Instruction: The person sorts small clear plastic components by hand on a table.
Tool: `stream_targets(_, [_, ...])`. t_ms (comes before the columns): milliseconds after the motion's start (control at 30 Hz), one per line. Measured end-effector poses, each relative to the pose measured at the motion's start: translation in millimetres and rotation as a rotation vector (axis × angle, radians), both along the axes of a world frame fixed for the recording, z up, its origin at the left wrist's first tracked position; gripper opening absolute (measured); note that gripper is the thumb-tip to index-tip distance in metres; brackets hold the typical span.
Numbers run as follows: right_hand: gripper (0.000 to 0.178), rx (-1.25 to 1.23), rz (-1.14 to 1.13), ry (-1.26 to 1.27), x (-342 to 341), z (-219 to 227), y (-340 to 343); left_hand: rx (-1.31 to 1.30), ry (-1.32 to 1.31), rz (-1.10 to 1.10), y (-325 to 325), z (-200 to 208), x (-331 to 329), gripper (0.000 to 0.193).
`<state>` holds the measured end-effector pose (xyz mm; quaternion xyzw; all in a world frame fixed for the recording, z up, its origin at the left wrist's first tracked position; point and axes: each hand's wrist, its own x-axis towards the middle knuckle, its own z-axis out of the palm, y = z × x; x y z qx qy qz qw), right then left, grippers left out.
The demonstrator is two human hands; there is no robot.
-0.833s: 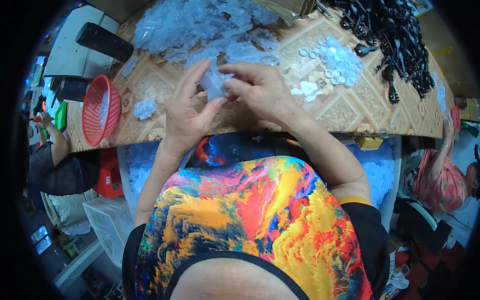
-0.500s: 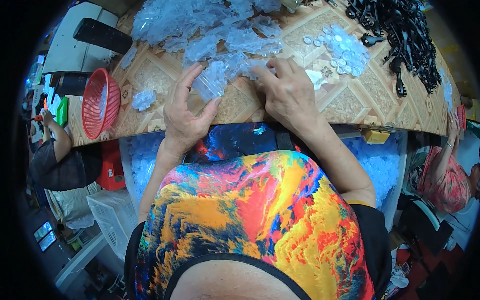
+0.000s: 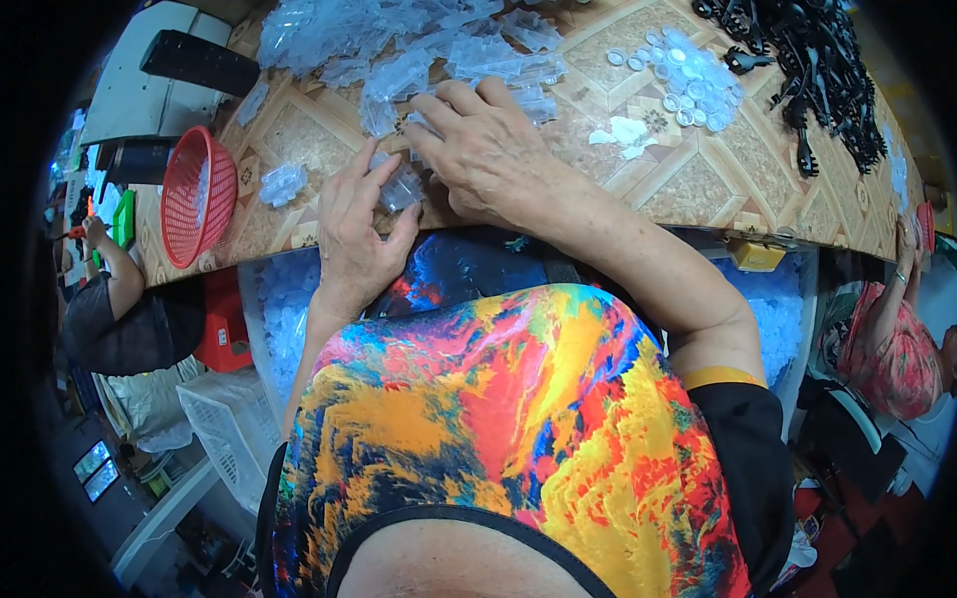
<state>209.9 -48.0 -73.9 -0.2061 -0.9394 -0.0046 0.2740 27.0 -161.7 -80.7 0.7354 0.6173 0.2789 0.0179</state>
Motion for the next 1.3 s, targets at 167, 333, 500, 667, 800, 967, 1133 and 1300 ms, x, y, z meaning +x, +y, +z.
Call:
stream_targets(167, [0.038, -0.034, 0.014, -0.013, 3.1, -1.0, 3.8, -0.054, 0.015, 0.001, -9.7, 5.4, -5.7, 0.051])
stream_targets(333, [0.037, -0.13, 0.197, 0.05, 23.0, 2.1, 9.5, -0.077, -0.023, 0.014, -12.4, 10.7, -11.0, 0.052])
stream_targets(500, [0.042, -0.194, 0.076, 0.119, 31.8, 6.7, -7.5, -0.061, -0.038, 0.011, -14.0, 12.2, -18.8, 0.059])
stream_targets(667, [0.052, 0.0, -0.024, 0.037, -0.7, 11.2, -3.8, -0.042, -0.187, 0.041, -8.5, 14.5, -11.5, 0.057])
stream_targets(800, [0.054, -0.04, 0.021, -0.009, 5.4, 9.1, 2.9, -0.042, -0.324, 0.005, -3.1, 9.5, -9.2, 0.058])
stream_targets(967, [0.058, -0.29, 0.185, -0.153, 34.8, 28.8, -0.6, -0.064, -0.398, -0.04, -0.2, 1.2, -11.7, 0.059])
stream_targets(1133, [0.055, -0.089, 0.167, -0.031, 51.0, 14.9, -2.6, -0.077, -0.196, -0.107, 5.4, 4.2, -4.0, 0.058])
stream_targets(1300, [0.047, -0.238, -0.143, -0.01, 78.1, 8.0, -17.2, -0.128, -0.149, -0.123, 8.5, 5.6, -0.3, 0.056])
